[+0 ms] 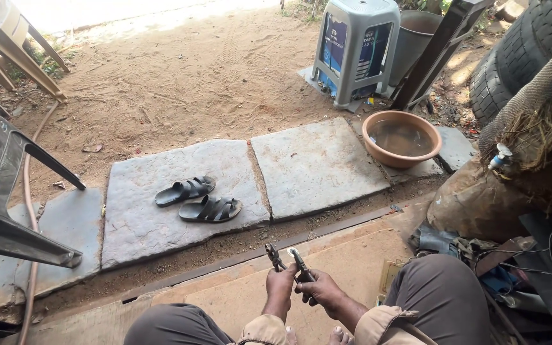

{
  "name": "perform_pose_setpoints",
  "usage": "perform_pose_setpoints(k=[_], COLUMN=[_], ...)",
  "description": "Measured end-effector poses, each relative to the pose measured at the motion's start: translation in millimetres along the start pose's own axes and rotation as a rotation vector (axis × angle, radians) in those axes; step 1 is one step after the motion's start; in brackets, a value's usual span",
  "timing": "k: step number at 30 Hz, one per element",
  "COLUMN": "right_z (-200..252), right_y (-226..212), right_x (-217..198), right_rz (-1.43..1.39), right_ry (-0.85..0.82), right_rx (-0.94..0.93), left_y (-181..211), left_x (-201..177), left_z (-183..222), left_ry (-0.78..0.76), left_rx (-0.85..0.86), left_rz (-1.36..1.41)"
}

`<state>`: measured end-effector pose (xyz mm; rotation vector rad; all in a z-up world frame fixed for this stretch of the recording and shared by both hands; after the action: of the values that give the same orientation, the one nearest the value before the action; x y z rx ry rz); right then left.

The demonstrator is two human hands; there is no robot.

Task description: Repairing a small mechanical component using pliers and a socket wrench while seated.

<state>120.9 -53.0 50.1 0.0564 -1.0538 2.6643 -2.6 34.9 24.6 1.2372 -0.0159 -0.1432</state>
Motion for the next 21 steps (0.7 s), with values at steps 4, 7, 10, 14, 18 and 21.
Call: perform_pose_setpoints(k=[4, 7, 10, 14, 18, 21], right_z=[-2.7, -6.9, -8.3, -6.3, -10.0, -12.3], right_y=[4.6, 9.8, 13.4, 16.6, 21.3, 25.9], right_x=[-4.3, -8.2, -9.6, -7.5, -8.6, -8.6], right_rz=[0.023, 0.021, 0.003, 0.021, 0.052, 0.068], right_ry=[0.036, 0.049, 0.035, 0.03, 0.048, 0.051], right_rx=[0.002, 0.031, 0.046, 0.058, 0.065, 0.075], left_y=[-5.2, -21.4, -12.3, -3.9, -3.2, -10.9], left_x=[-0.5, -3.1, -7.4, -10.1, -12.5, -14.2], left_z=[-2.4, -11.3, -3.7, 11.7, 22.6, 22.4], left_ry=[-0.011, -0.024, -0.043, -0.05, -0.069, -0.055], left_rx=[-0.04, -0.024, 0.017, -0.043, -0.081, -0.085], left_rz=[0.026, 0.034, 0.02, 0.026, 0.116, 0.132])
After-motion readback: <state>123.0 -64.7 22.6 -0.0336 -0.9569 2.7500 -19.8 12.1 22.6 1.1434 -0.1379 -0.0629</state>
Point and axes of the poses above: each hand's wrist, its own z-axis away from the middle knuckle, its own x-axis out of the palm, y = z × x, the point moved 5 cm from there along -z, towards the middle knuckle, and after that the axes turned 14 degrees about x, right-handed, at the moved point
